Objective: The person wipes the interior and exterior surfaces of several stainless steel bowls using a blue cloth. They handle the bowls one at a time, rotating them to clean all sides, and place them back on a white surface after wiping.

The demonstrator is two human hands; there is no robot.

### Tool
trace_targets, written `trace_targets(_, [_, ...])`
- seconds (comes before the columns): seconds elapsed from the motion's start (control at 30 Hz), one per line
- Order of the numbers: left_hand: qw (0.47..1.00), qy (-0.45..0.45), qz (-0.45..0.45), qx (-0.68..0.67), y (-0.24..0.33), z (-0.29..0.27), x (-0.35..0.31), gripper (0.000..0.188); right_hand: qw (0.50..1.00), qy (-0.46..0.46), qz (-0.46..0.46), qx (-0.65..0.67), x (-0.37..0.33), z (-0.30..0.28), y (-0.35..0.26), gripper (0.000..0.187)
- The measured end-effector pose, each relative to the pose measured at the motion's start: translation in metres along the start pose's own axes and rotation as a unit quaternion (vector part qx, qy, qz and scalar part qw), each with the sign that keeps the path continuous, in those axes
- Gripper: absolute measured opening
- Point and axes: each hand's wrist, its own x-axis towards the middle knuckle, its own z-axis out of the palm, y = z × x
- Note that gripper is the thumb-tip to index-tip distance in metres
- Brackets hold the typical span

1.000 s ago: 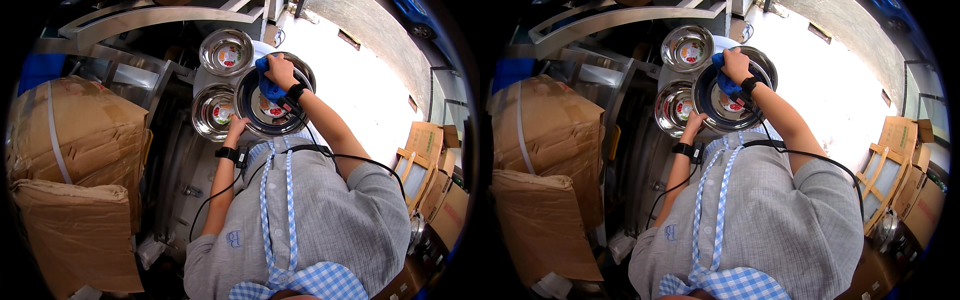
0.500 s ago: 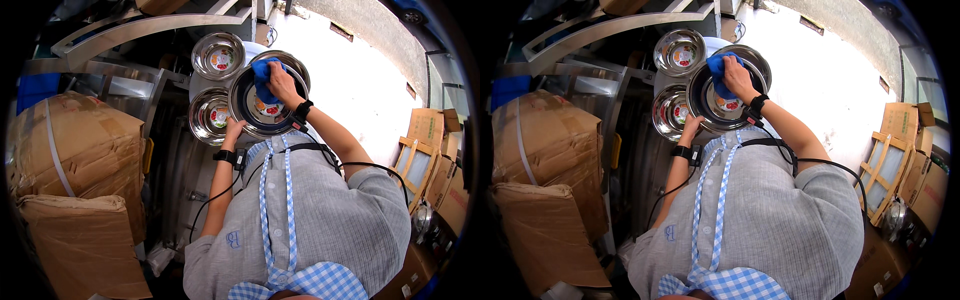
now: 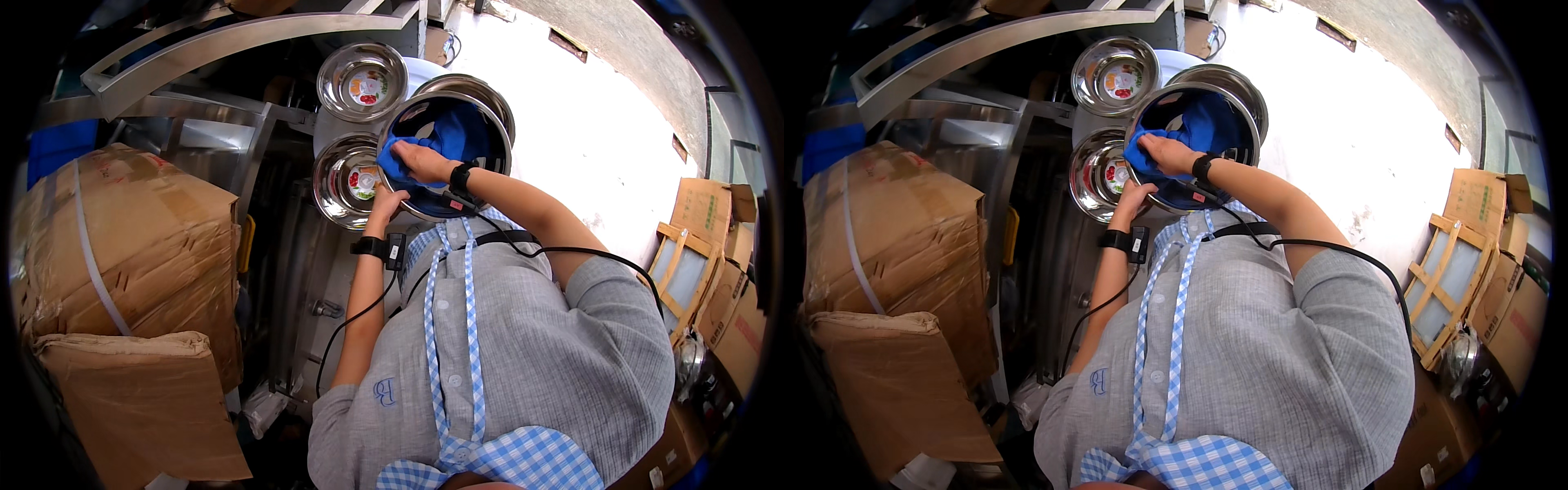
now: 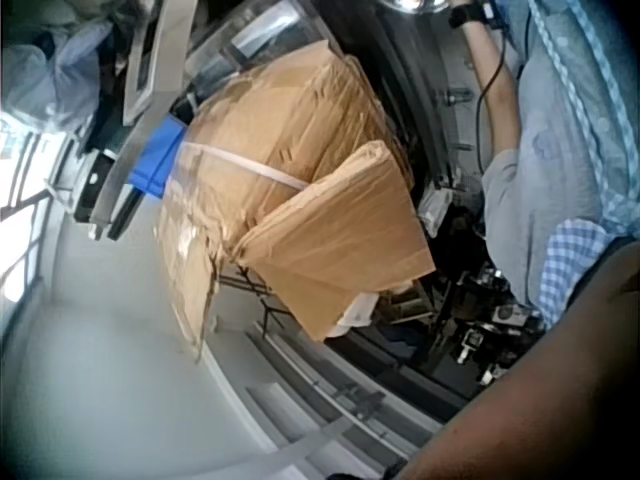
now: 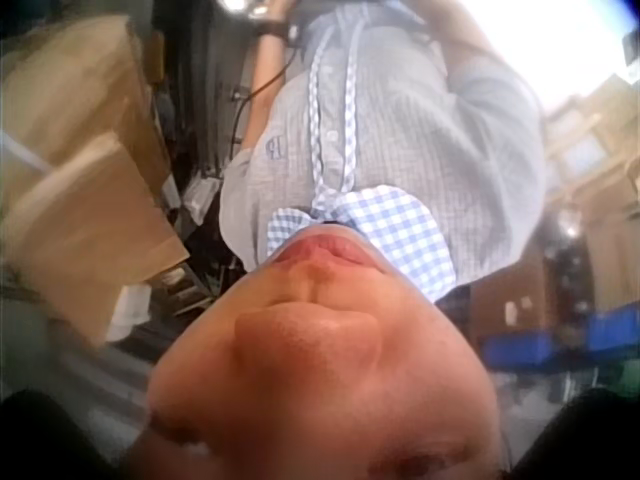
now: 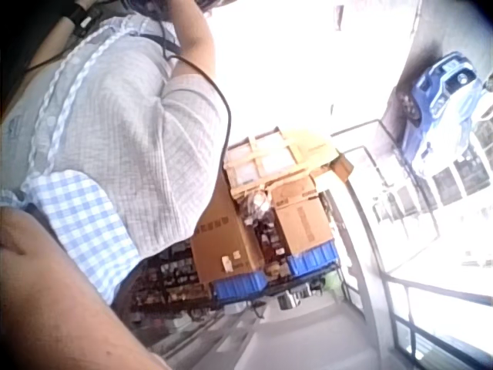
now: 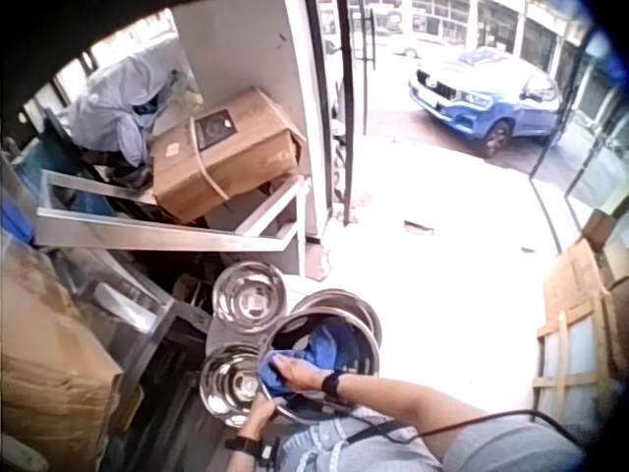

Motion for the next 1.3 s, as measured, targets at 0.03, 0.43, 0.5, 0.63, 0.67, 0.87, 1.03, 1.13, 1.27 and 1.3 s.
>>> trace_targets(0.03, [1.000,0.004,0.013,-0.006,-0.001,-0.001,0.000,0.028,0.997,-0.066,-0.023,0.038,-0.005,-0.004,0.002,0.052])
trace_targets(0.43, [0.999,-0.014,0.034,-0.017,-0.001,0.002,-0.003,0.033,0.988,0.074,0.023,-0.131,0.010,-0.014,0.005,0.047])
trace_targets(0.5, [0.998,-0.012,0.063,-0.026,-0.005,0.002,-0.004,0.029,0.971,0.139,0.108,-0.165,0.019,-0.020,0.009,0.042])
trace_targets(0.63, [0.999,-0.020,0.027,-0.007,0.005,0.001,-0.007,0.028,0.963,0.210,0.142,-0.097,0.017,-0.014,0.008,0.039])
trace_targets(0.67, [0.999,-0.023,0.043,0.000,0.002,0.000,-0.003,0.029,0.968,0.208,0.120,-0.079,0.016,-0.009,0.011,0.040])
trace_targets(0.87, [0.998,-0.033,0.048,-0.008,0.007,-0.002,-0.008,0.031,0.999,-0.050,-0.001,0.002,0.001,-0.011,0.002,0.045])
trace_targets(1.03, [0.987,-0.138,0.078,-0.011,0.018,-0.007,-0.018,0.045,0.951,-0.284,-0.031,-0.115,-0.006,-0.014,-0.001,0.066])
trace_targets(1.13, [0.990,-0.102,0.021,-0.090,0.005,-0.026,-0.008,0.047,0.937,-0.319,-0.051,-0.133,-0.015,-0.015,-0.013,0.056])
trace_targets(1.27, [0.979,0.029,0.182,-0.086,0.015,-0.030,0.025,0.048,0.928,-0.338,-0.094,-0.127,-0.018,-0.013,-0.023,0.046])
trace_targets(1.3, [0.964,0.060,0.255,-0.048,0.023,-0.027,0.028,0.047,0.925,-0.343,-0.103,-0.124,-0.017,-0.013,-0.023,0.043])
